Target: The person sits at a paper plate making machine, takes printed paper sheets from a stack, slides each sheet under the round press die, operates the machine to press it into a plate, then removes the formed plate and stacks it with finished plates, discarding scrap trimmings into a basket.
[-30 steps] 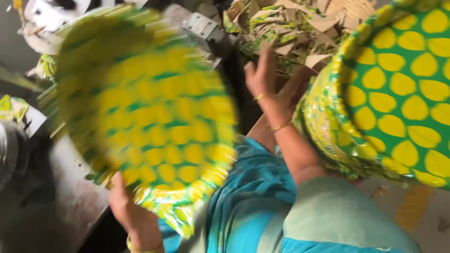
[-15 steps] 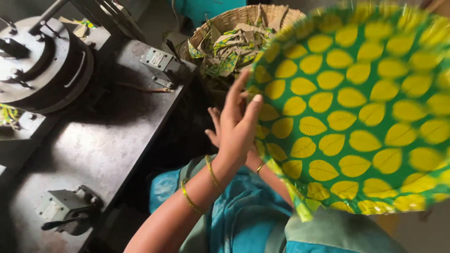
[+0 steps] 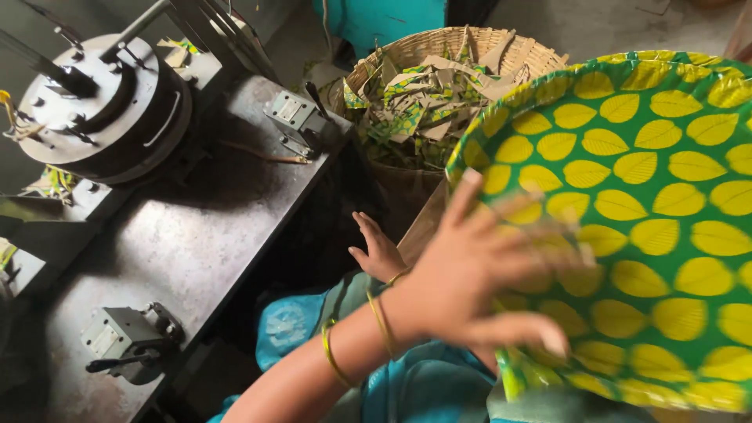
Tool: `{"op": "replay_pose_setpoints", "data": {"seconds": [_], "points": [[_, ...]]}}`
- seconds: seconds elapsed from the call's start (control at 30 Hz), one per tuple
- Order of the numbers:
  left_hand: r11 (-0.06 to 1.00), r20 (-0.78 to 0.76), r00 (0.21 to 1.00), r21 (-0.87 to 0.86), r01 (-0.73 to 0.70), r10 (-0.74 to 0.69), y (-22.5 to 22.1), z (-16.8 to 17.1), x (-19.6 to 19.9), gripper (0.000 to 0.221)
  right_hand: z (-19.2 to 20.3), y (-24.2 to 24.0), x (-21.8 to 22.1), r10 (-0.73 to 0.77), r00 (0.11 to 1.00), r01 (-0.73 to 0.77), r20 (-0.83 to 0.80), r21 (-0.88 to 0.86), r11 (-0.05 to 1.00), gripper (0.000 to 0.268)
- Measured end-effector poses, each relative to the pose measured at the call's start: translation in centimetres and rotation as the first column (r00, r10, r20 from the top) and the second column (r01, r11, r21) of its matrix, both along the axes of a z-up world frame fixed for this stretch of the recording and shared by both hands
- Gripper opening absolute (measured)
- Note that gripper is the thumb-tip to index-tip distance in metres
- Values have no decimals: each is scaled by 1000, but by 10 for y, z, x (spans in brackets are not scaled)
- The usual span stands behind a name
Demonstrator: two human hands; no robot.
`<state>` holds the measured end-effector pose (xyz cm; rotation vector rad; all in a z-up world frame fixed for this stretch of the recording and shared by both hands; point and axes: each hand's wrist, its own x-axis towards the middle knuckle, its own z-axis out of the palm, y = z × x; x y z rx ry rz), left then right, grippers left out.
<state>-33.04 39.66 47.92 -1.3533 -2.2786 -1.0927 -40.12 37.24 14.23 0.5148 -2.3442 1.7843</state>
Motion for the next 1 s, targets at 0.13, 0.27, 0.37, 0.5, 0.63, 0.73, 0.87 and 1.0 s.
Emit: {"op": "replay_pose_setpoints", "data": {"seconds": [0.13,0.27,0.37,0.5,0.63,0.73,0.87,1.0], "points": [[955,-91,979,-250,156,-184,14,-21,12,73,2,-4,1,17,997,-23,74,79,997,82],[949,-142,972,-281,141,-186,30,-31,10,71,-23,0,-10,43,981,-46,-191,-14,999,79],[925,-269,954,-380,21,-132,38,-32,13,76,-55,16,-26,49,965,-31,-257,75,997,73],[883,-425,904,-411,-225,32,-15,-38,3,80,-40,31,-28,172,980,-175,101,17,984,79],[855,-237,878,-227,-467,417,-121,-51,21,80,-81,53,-66,161,960,-135,230,-125,983,61],[509,-206,549,-215,-833,810,-212,-73,75,75,-65,35,-88,235,966,-243,107,71,967,64],[-412,-365,-372,-35,-911,854,-314,-103,209,77,-56,2,-118,385,911,-380,149,-58,923,67],[-887,-446,-774,-125,-444,450,-333,-57,356,87,-73,-34,-157,577,803,-576,151,-53,816,70]]}}
